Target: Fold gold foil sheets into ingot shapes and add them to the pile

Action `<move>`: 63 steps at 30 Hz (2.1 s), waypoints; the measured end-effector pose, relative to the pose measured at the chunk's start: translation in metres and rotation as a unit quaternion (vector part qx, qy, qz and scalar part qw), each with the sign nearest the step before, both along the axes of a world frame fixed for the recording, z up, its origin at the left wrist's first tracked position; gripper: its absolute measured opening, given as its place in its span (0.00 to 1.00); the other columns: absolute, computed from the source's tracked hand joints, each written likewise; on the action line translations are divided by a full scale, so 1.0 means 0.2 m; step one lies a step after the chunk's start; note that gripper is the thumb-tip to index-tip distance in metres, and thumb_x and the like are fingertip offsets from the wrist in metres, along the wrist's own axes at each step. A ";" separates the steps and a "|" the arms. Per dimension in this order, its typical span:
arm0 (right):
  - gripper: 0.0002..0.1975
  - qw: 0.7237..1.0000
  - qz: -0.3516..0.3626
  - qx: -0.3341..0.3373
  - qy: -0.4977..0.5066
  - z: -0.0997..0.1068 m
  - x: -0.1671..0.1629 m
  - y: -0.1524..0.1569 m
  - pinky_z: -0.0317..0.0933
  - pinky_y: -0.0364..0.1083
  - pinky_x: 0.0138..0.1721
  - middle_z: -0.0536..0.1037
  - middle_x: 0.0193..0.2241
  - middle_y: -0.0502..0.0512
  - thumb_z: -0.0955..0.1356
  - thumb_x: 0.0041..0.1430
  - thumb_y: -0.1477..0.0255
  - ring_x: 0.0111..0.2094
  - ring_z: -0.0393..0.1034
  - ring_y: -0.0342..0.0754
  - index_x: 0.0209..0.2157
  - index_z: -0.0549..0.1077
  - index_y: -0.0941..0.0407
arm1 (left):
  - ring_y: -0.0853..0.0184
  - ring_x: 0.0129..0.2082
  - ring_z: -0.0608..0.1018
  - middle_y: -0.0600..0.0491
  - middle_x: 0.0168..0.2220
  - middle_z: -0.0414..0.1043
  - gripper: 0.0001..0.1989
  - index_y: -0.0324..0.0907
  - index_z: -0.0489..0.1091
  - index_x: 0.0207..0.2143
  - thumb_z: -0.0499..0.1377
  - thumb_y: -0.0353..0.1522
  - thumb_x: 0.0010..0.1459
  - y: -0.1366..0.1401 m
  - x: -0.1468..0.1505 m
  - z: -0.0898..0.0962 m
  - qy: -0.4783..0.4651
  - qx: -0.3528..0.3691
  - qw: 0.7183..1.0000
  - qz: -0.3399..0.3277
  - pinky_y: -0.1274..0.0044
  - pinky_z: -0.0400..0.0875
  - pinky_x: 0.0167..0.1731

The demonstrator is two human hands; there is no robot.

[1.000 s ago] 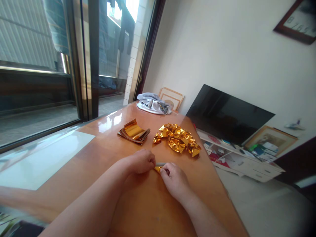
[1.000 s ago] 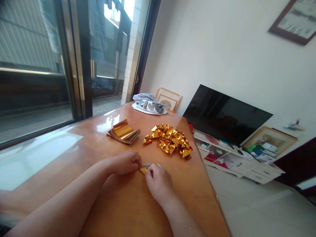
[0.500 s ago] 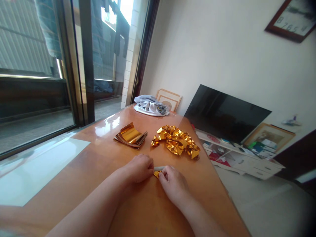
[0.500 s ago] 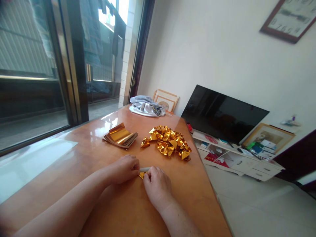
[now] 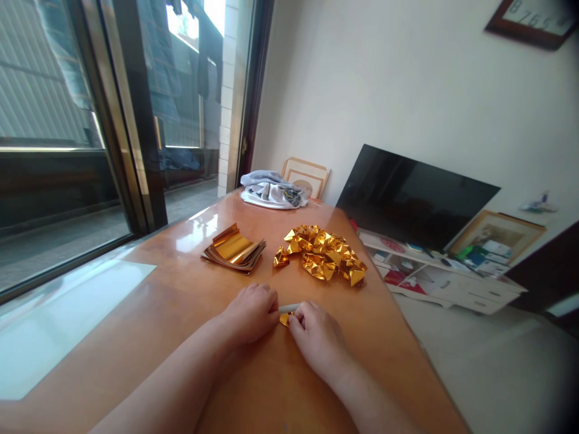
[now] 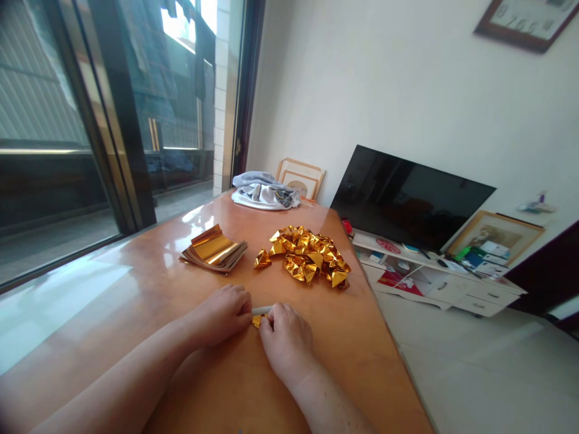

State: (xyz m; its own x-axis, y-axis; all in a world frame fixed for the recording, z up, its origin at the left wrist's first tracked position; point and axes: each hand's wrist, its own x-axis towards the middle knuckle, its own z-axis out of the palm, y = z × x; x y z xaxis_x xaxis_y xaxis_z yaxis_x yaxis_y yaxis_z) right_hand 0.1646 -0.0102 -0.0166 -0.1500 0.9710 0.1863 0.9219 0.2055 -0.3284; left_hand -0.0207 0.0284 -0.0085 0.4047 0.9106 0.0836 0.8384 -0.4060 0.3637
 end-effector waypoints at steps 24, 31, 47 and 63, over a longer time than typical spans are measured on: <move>0.13 0.992 0.101 -0.042 -0.057 0.10 0.10 -0.07 0.58 0.44 0.34 0.84 0.34 0.49 0.63 0.69 0.64 0.35 0.77 0.49 0.44 0.79 0.44 | 0.59 0.39 0.75 0.52 0.37 0.74 0.05 0.46 0.72 0.30 0.59 0.36 0.55 0.00 -0.01 0.02 0.010 -0.024 0.999 0.023 0.72 0.62 0.37; 0.13 0.993 0.096 -0.035 -0.055 0.11 0.10 -0.07 0.57 0.44 0.32 0.84 0.35 0.49 0.63 0.69 0.63 0.35 0.77 0.49 0.46 0.79 0.42 | 0.58 0.41 0.75 0.53 0.38 0.76 0.05 0.46 0.72 0.33 0.59 0.36 0.54 0.00 -0.02 0.06 0.020 -0.065 0.997 0.045 0.70 0.62 0.38; 0.11 0.995 0.091 -0.027 -0.033 0.10 0.11 -0.07 0.57 0.43 0.32 0.83 0.33 0.48 0.65 0.66 0.64 0.33 0.75 0.49 0.41 0.80 0.43 | 0.66 0.33 0.72 0.53 0.33 0.73 0.06 0.43 0.68 0.31 0.54 0.25 0.50 -0.03 0.02 0.07 -0.079 -0.032 0.996 0.017 0.77 0.62 0.31; 0.14 0.993 0.107 -0.057 -0.017 0.12 0.15 -0.05 0.60 0.45 0.35 0.84 0.38 0.49 0.65 0.66 0.64 0.37 0.77 0.52 0.49 0.78 0.39 | 0.67 0.31 0.72 0.55 0.31 0.73 0.06 0.43 0.69 0.32 0.56 0.27 0.50 -0.05 0.12 -0.02 -0.108 -0.034 0.992 -0.047 0.78 0.59 0.28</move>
